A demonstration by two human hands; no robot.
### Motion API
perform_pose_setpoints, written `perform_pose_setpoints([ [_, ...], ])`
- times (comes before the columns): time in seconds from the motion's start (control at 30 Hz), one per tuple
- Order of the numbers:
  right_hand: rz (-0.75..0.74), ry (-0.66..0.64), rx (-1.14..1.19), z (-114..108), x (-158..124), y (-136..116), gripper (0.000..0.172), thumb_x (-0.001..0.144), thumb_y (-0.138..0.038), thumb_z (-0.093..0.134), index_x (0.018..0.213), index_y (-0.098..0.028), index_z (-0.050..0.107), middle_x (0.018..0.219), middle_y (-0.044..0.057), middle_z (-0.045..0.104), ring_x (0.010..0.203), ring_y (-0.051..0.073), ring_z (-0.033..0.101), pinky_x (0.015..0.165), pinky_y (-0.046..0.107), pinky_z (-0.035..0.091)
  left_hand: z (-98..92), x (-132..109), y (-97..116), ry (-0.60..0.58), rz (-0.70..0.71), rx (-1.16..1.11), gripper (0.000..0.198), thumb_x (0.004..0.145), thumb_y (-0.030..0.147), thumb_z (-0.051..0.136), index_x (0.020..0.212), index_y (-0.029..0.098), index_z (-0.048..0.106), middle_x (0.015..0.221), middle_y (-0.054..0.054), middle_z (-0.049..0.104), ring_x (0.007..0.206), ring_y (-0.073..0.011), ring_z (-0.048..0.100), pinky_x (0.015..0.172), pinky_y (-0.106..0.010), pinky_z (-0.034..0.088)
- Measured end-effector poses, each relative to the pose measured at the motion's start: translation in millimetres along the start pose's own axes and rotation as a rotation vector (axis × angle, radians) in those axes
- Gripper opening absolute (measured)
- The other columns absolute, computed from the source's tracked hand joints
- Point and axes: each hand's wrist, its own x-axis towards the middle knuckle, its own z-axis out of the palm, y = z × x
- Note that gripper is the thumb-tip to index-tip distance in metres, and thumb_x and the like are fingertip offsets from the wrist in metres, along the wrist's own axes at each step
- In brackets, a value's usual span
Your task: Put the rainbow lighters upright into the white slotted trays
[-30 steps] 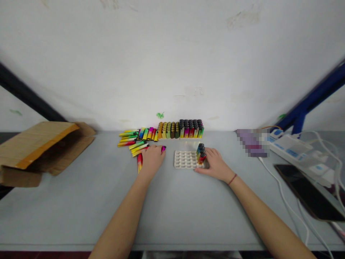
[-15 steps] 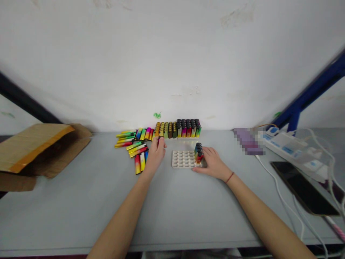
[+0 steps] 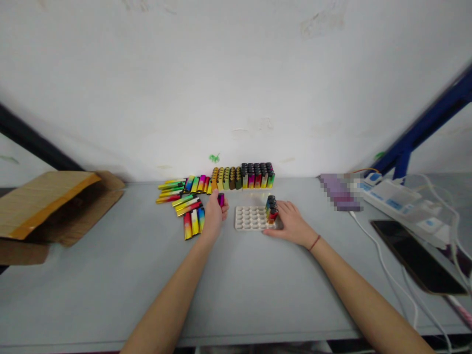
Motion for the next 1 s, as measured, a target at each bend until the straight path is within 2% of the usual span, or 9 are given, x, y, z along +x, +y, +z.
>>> perform_pose_setpoints([
  [0.13, -0.002, 0.002, 0.011, 0, 0, 0, 0.075, 0.077, -0.071, 0.063, 0.125, -0.015, 0.056, 0.126, 0.019, 0.06, 0.117, 0.036, 0.053, 0.104, 0.054, 0.038, 0.6, -3, -5, -0.006, -0.001, -0.009, 0.041, 0.084, 0.051, 0.037, 0.054, 0.023, 0.035, 0.043, 0.008, 0.023, 0.034, -0.0057, 0.019, 0.035, -0.019, 0.016],
  [0.4, 0.005, -0.003, 0.0, 1, -1, 1, 0.078, 0.078, -0.068, 0.065, 0.131, -0.012, 0.052, 0.128, 0.02, 0.06, 0.119, 0.037, 0.052, 0.105, 0.056, 0.037, 4.1, -7, -2, -0.038, -0.02, -0.123, 0.036, 0.083, 0.042, 0.033, 0.053, 0.022, 0.033, 0.042, 0.008, 0.02, 0.034, -0.0061, 0.014, 0.035, -0.017, 0.012],
  [0.8, 0.014, 0.007, -0.007, 1, -2, -1, 0.077, 0.077, -0.067, 0.066, 0.132, -0.014, 0.053, 0.127, 0.02, 0.061, 0.119, 0.037, 0.053, 0.104, 0.055, 0.039, 5.3, -10, 0, -0.002, 0.021, -0.221, 0.039, 0.084, 0.049, 0.037, 0.056, 0.022, 0.034, 0.044, 0.009, 0.02, 0.034, -0.0058, 0.015, 0.035, -0.017, 0.012],
  [1.0, 0.009, 0.009, 0.003, 1, -2, 0, 0.077, 0.078, -0.068, 0.065, 0.132, -0.015, 0.053, 0.128, 0.02, 0.06, 0.119, 0.037, 0.053, 0.104, 0.056, 0.038, 6.6, -12, 0, -0.026, 0.013, -0.221, 0.04, 0.084, 0.051, 0.038, 0.056, 0.022, 0.035, 0.043, 0.01, 0.019, 0.034, -0.0056, 0.014, 0.035, -0.017, 0.012],
])
